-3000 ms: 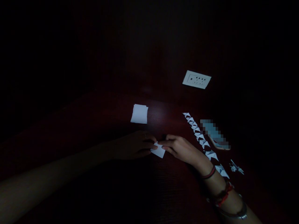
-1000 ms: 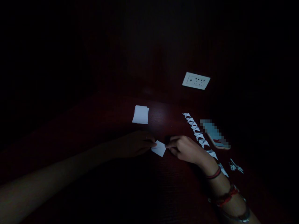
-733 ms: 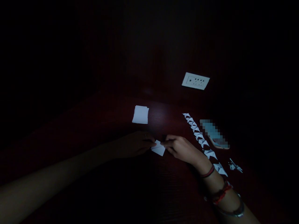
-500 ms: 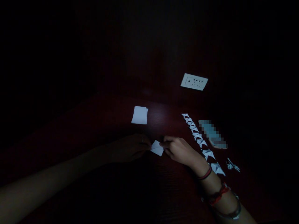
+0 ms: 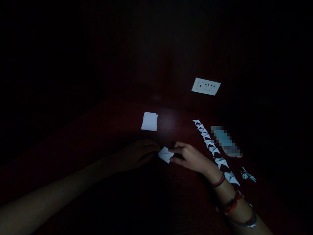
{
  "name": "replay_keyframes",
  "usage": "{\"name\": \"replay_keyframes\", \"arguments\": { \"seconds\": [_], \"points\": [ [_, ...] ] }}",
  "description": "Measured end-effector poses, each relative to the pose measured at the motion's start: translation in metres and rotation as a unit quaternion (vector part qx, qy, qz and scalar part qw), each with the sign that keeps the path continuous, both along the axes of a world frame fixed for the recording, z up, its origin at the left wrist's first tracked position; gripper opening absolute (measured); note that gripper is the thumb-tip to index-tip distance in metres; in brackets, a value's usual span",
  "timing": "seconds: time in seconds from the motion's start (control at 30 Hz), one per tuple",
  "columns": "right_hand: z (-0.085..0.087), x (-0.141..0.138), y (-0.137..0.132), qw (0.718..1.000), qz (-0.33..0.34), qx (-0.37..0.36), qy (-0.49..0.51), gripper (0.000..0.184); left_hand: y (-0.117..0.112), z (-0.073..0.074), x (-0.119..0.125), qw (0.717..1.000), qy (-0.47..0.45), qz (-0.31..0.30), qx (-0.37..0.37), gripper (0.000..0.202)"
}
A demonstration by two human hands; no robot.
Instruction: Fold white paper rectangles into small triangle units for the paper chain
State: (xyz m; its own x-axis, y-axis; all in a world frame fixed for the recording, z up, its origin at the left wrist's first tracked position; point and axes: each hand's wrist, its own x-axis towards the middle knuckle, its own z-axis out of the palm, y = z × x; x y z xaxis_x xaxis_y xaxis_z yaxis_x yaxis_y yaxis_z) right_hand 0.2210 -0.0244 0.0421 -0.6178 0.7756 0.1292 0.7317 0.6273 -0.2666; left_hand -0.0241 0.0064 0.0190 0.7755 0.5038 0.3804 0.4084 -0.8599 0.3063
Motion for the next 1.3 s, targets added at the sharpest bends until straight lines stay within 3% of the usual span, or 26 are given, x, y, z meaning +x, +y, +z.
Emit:
{"name": "replay_keyframes", "arguments": {
  "seconds": [0.17, 0.37, 0.57, 0.73, 0.9, 1.13, 1.3],
  "points": [
    [-0.005, -0.002, 0.004, 0.999, -0.024, 0.028, 0.028, 0.030, 0.002, -0.010, 0.005, 0.998, 0.038, -0.040, 0.020, 0.038],
    [-0.003, -0.011, -0.001, 0.997, 0.002, 0.043, 0.063, 0.030, -0.005, -0.011, 0.005, 0.999, 0.024, -0.009, 0.044, 0.034],
    [-0.004, -0.015, -0.007, 0.999, 0.026, 0.045, 0.018, 0.027, -0.014, -0.015, 0.006, 0.994, 0.057, 0.003, 0.093, 0.040],
    [-0.005, -0.013, -0.004, 0.998, 0.047, 0.037, 0.027, 0.022, -0.011, -0.008, 0.000, 0.992, 0.072, -0.005, 0.106, 0.037],
    [-0.002, -0.012, -0.003, 0.998, 0.044, 0.027, 0.041, 0.023, -0.013, 0.000, 0.000, 0.991, 0.069, -0.056, 0.102, 0.029],
    [-0.001, -0.014, -0.005, 0.997, 0.058, 0.021, 0.047, 0.021, -0.013, -0.001, -0.001, 0.994, 0.054, -0.075, 0.060, 0.035],
    [-0.001, -0.014, -0.005, 0.997, 0.042, 0.007, 0.057, 0.019, -0.010, -0.002, -0.003, 0.989, 0.074, -0.093, 0.082, 0.039]
  ]
}}
